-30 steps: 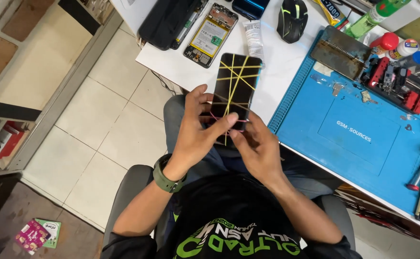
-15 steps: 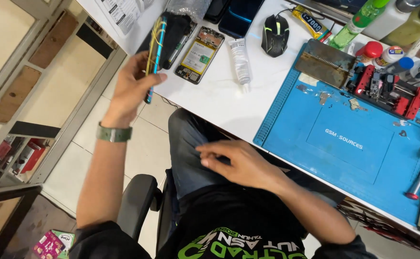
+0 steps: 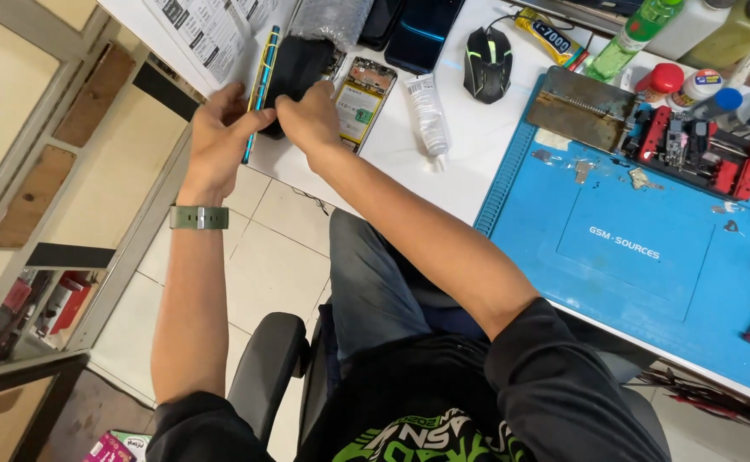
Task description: The person is adjusting and applying rubber bands to mobile phones to secure the screens during the repair process.
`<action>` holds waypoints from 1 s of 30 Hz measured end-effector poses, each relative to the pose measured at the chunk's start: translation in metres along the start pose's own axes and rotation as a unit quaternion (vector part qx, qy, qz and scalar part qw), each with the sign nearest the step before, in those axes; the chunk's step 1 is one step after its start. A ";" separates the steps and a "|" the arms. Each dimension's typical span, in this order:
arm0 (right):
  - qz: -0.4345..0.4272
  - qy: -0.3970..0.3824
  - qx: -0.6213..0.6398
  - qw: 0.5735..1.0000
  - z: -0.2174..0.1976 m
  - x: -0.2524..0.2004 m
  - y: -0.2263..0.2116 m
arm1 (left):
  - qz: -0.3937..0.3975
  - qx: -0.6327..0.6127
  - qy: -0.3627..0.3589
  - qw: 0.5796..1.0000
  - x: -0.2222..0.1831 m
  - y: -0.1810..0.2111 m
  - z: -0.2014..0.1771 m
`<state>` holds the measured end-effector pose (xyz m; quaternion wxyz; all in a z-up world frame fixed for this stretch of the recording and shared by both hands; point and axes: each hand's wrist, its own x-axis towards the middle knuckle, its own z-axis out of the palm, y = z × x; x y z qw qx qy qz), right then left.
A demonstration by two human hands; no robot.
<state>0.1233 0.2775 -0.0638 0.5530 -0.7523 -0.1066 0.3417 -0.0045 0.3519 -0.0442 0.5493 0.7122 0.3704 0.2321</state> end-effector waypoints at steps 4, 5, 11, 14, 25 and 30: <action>0.063 -0.020 0.068 0.995 -0.003 -0.008 -0.023 | 0.014 -0.035 -0.025 0.999 -0.004 0.003 -0.008; 0.069 -0.032 0.100 0.992 -0.005 -0.008 -0.027 | 0.014 -0.055 -0.031 0.998 -0.005 0.006 -0.007; 0.045 -0.091 -0.009 0.995 -0.023 -0.002 -0.036 | 0.011 -0.012 -0.003 1.000 -0.029 0.016 -0.021; 0.030 -0.092 0.001 0.995 -0.067 -0.016 -0.031 | 0.004 -0.017 -0.019 1.000 -0.043 0.017 -0.037; -0.103 -0.058 0.053 0.992 -0.336 -0.185 0.078 | 0.199 0.353 0.028 0.914 0.018 -0.027 0.055; -0.126 -0.017 0.096 0.987 -0.380 -0.221 0.121 | 0.229 0.413 0.067 0.879 0.036 -0.040 0.069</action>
